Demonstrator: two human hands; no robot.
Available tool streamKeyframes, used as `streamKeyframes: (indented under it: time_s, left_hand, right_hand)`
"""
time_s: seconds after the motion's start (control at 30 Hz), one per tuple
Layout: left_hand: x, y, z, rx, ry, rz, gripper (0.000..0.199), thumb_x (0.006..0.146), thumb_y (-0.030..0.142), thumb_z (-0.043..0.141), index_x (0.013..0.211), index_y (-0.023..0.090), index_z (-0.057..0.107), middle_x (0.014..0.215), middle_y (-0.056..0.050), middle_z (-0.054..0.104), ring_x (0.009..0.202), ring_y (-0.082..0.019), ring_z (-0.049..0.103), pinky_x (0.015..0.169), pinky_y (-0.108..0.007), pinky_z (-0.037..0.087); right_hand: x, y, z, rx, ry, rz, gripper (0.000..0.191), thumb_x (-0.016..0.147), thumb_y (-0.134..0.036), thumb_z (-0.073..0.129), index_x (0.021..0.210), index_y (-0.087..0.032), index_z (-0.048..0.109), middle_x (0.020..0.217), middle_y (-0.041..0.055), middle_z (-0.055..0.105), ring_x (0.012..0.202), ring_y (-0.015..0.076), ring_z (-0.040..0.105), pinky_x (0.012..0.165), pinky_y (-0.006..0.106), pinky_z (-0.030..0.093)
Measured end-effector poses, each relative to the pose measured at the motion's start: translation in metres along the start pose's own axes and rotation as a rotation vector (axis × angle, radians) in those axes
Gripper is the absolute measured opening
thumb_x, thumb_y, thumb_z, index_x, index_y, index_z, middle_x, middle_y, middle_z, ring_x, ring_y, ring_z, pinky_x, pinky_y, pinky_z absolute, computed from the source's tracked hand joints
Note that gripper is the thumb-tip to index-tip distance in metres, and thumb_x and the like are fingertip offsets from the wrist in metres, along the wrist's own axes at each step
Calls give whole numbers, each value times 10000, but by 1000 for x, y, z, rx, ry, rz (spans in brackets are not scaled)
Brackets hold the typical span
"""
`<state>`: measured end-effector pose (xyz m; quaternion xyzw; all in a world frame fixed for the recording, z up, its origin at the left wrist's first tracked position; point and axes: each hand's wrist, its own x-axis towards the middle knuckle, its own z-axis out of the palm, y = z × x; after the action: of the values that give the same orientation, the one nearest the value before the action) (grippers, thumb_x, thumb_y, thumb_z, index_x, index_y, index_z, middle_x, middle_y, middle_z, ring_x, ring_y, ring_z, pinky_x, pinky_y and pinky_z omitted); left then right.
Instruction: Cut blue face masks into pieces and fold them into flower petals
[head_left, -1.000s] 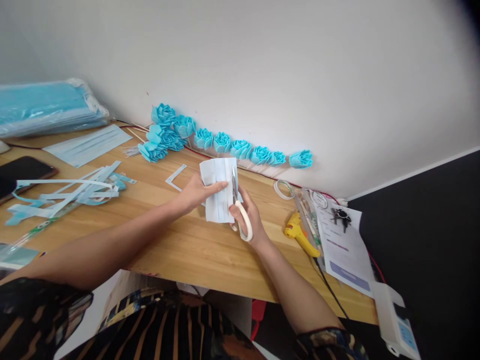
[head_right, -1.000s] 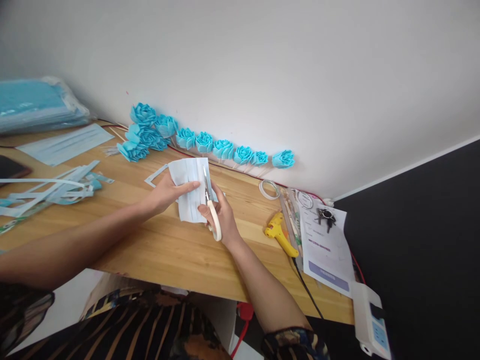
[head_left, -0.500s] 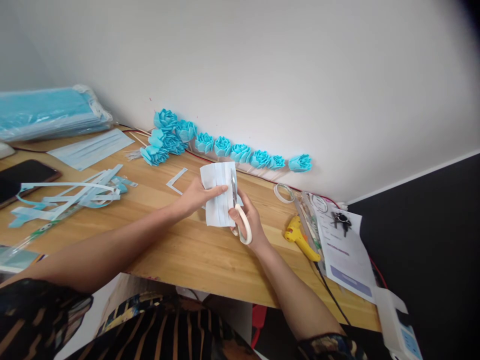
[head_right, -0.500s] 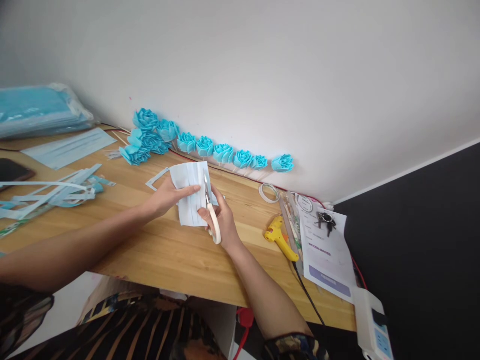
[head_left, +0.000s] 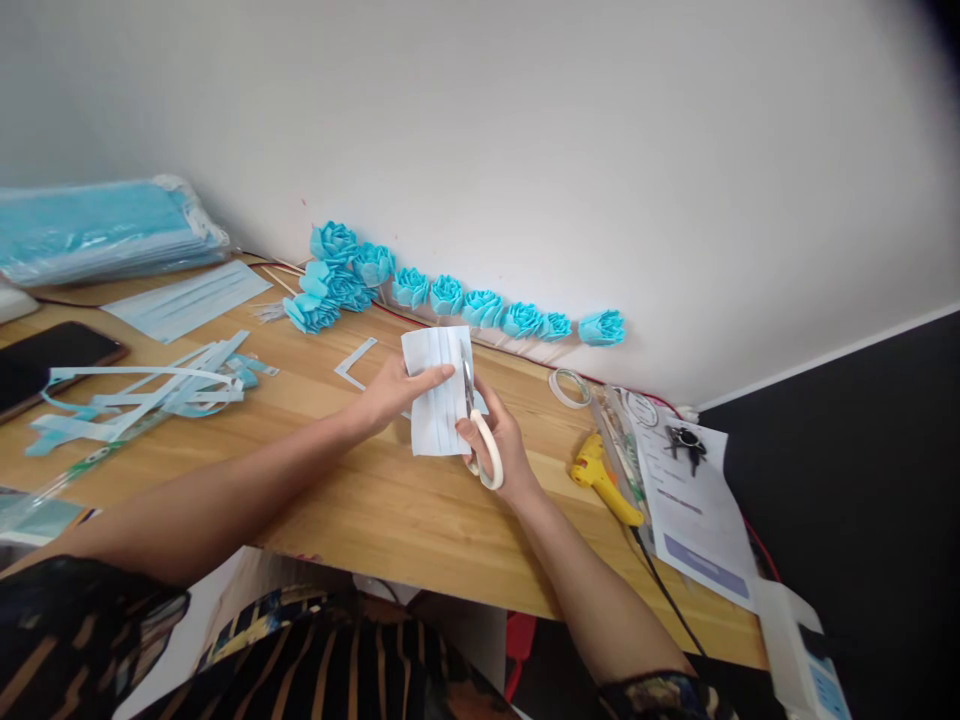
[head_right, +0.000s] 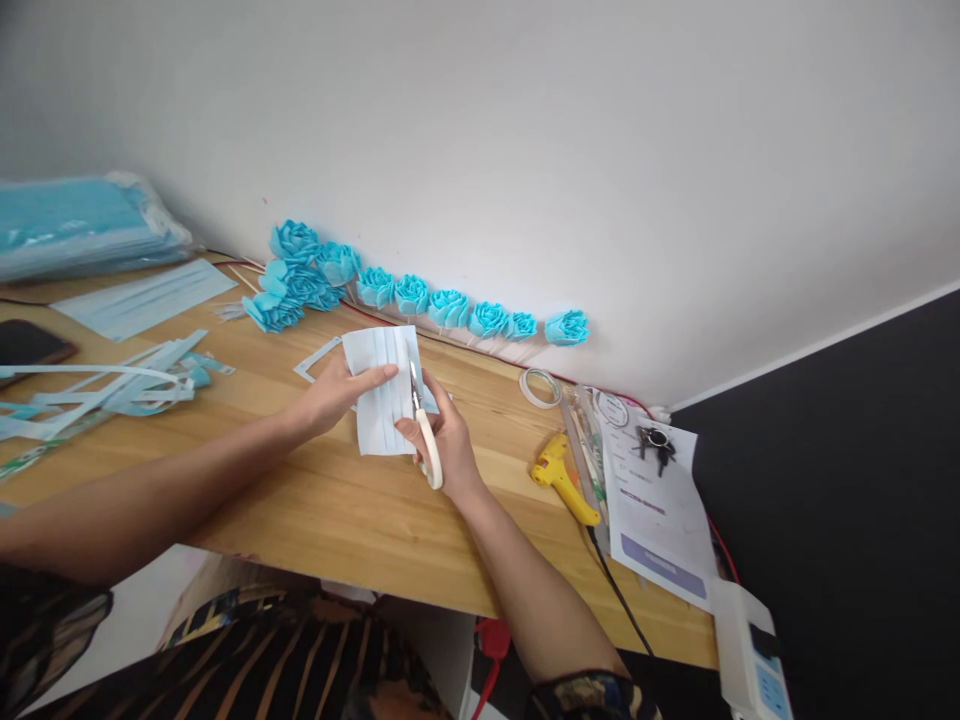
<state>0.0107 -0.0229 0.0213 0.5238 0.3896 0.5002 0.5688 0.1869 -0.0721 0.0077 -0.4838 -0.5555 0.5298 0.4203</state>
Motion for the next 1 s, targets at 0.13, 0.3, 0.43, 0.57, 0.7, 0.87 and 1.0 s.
streamKeyframes:
  time_s: [0.13, 0.3, 0.43, 0.57, 0.7, 0.87, 1.0]
  left_hand:
    - [2, 0, -3, -24, 35, -1, 467, 727, 501, 737, 971, 111, 659, 920, -107, 728, 815, -249, 687, 663, -309, 548]
    - [3, -1, -4, -28, 52, -16, 451, 714, 488, 746, 954, 115, 665, 934, -107, 735, 816, -250, 688, 655, -304, 543]
    - [1, -1, -1, -1, 20, -13, 421, 707, 463, 748, 931, 116, 671, 929, -103, 737, 827, -251, 689, 670, -311, 548]
    - [0, 0, 0, 37, 1, -51, 387, 708, 457, 742, 884, 120, 671, 891, -98, 737, 800, -246, 688, 655, -310, 546]
    - [0, 0, 0, 34, -17, -75, 384, 712, 459, 742, 882, 122, 670, 877, -92, 735, 783, -241, 686, 636, -307, 540]
    - [-1, 2, 0, 25, -15, -81, 369, 712, 442, 745, 879, 121, 673, 877, -98, 737, 777, -237, 684, 636, -308, 537]
    - [0, 2, 0, 31, -18, -74, 372, 710, 445, 744, 885, 125, 674, 883, -98, 738, 786, -242, 685, 643, -313, 539]
  right_hand:
    - [-1, 0, 2, -1, -30, 1, 934, 742, -513, 734, 1514, -241, 285, 564, -90, 518, 369, 73, 438, 339, 194, 353]
    - [-1, -1, 2, -4, -80, -43, 927, 741, -578, 712, 1499, -226, 312, 557, -80, 515, 406, 85, 453, 371, 199, 349]
    - [-2, -3, 2, -29, -99, -64, 902, 757, -632, 670, 1490, -237, 324, 578, -74, 491, 414, 84, 433, 390, 209, 354]
    - [-2, -5, 2, -43, -75, -51, 923, 755, -650, 661, 1496, -231, 304, 583, -66, 473, 428, 95, 419, 399, 218, 345]
    - [-2, -5, 2, -51, -45, -71, 902, 743, -643, 673, 1476, -240, 337, 581, -59, 448, 473, 116, 420, 423, 229, 354]
    - [-2, -6, 2, -64, -32, -61, 886, 741, -639, 673, 1468, -253, 347, 610, -48, 453, 484, 114, 407, 433, 230, 342]
    - [-2, -8, 2, -72, -26, -64, 876, 736, -637, 676, 1460, -259, 358, 621, -40, 474, 506, 127, 437, 449, 236, 360]
